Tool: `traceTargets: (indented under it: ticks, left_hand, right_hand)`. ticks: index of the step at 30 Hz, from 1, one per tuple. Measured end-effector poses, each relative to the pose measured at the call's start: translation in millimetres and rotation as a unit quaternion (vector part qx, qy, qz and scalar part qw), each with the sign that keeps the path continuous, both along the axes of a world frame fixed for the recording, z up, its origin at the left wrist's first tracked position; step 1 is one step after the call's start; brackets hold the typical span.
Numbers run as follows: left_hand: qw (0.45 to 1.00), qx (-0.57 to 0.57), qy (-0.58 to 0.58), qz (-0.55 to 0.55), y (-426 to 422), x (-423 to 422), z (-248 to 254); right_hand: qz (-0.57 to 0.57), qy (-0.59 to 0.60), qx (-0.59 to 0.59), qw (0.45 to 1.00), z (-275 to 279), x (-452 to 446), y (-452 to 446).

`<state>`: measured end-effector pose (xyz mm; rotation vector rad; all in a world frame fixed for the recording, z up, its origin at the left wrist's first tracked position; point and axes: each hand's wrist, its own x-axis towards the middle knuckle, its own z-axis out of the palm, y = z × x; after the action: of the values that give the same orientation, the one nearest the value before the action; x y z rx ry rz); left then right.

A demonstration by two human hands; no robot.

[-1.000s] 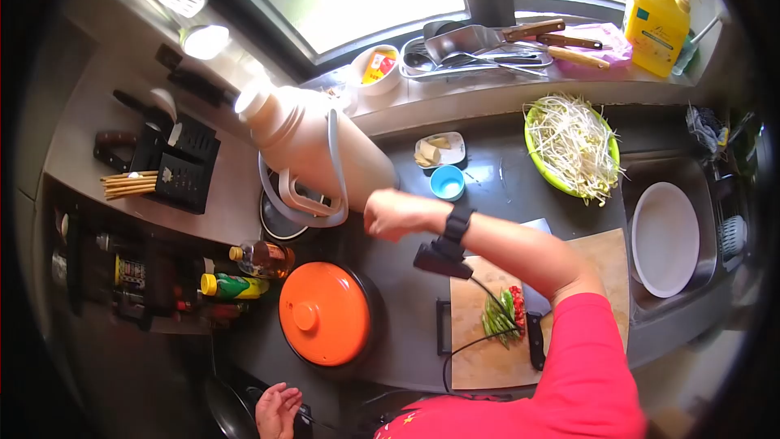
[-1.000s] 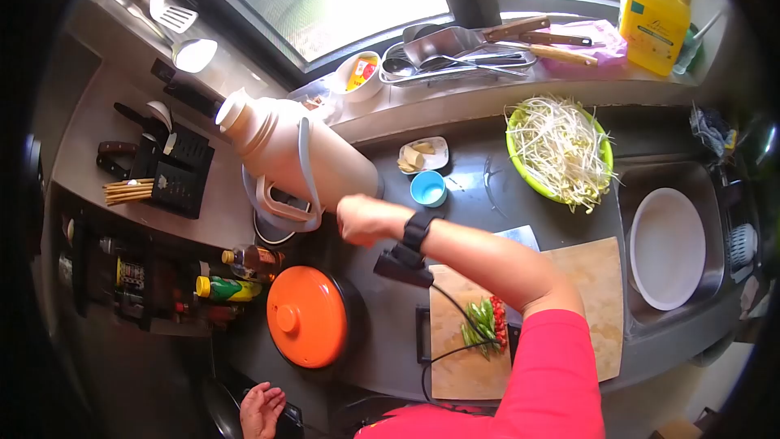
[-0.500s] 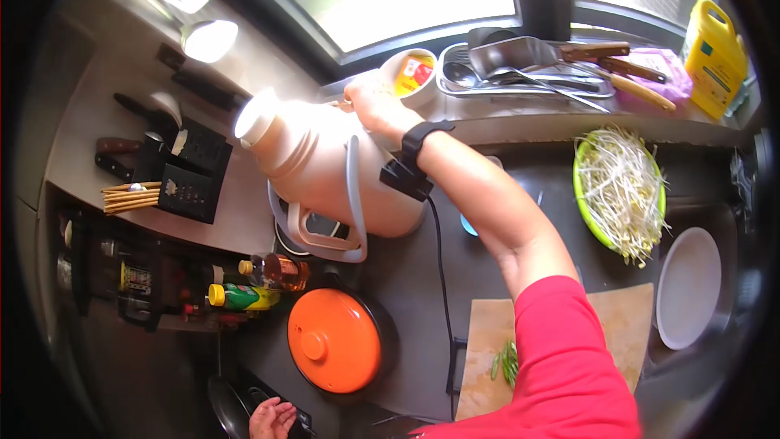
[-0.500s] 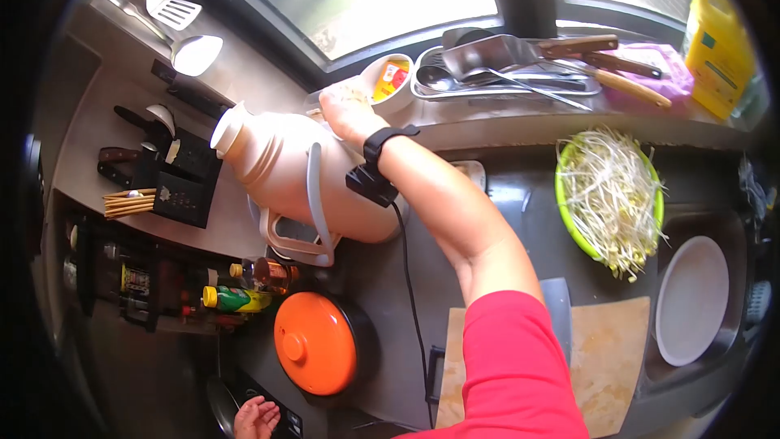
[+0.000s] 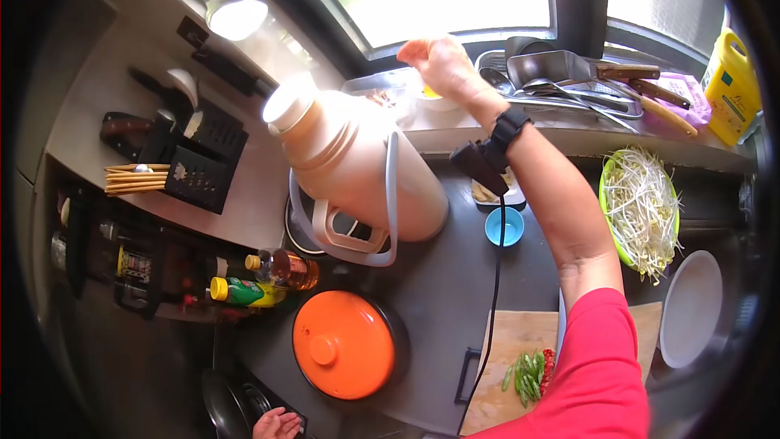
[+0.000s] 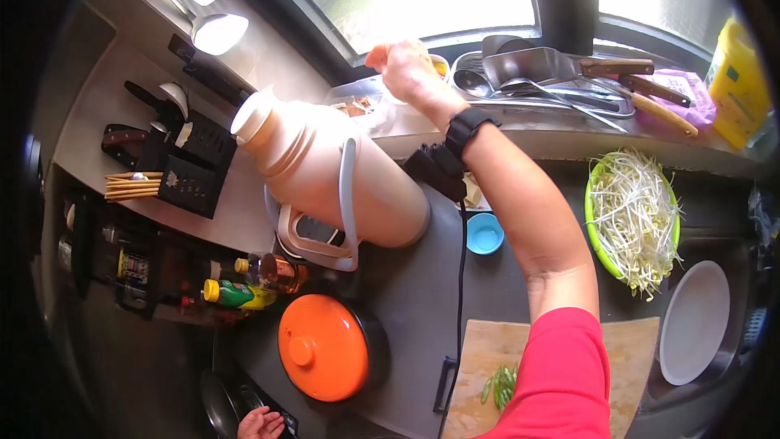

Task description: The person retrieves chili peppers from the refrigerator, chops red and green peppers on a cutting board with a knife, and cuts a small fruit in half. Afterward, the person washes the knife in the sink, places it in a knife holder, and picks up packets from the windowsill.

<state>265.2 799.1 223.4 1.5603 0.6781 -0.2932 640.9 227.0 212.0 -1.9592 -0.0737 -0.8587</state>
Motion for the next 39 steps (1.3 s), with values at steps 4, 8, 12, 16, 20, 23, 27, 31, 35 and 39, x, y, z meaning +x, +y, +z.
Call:
traceTargets:
  ticks: [4, 8, 12, 16, 20, 23, 27, 31, 35, 39]
  left_hand:
    - [1.000, 0.017, 0.009, -0.001, -2, 7, -3]
    - [1.000, 0.010, 0.003, -0.014, -10, 3, -1]
    - [1.000, 0.015, -0.015, 0.008, 3, -11, 10]
    - [0.998, 0.020, -0.013, 0.058, 19, -22, 12]
    - [0.997, 0.031, -0.001, 0.073, 15, -23, 12]
    - [0.997, 0.035, 0.007, 0.074, 11, -18, 10]
    - [0.998, 0.018, 0.006, 0.054, 8, -11, 1]
    - [0.999, 0.010, 0.017, 0.049, -2, -4, -2]
    - [0.999, 0.013, 0.021, 0.041, -9, -1, -2]
    - [0.998, 0.025, 0.024, 0.048, -14, 0, -1]
  right_hand:
    - [0.038, 0.018, -0.018, 0.999, 20, 13, -4]
    - [0.094, 0.065, -0.158, 0.981, -5, 63, 9]
    - [0.112, 0.153, -0.331, 0.924, -19, 96, 22]
    - [0.104, 0.211, -0.375, 0.897, -31, 111, 30]
    - [0.130, 0.288, -0.392, 0.864, -33, 115, 41]
    - [0.148, 0.285, -0.445, 0.836, -31, 115, 43]
    - [0.083, 0.272, -0.397, 0.872, -38, 112, 47]
    - [0.059, 0.250, -0.389, 0.885, -38, 111, 48]
    - [0.063, 0.216, -0.391, 0.893, -44, 110, 48]
    - [0.087, 0.186, -0.383, 0.900, -41, 102, 47]
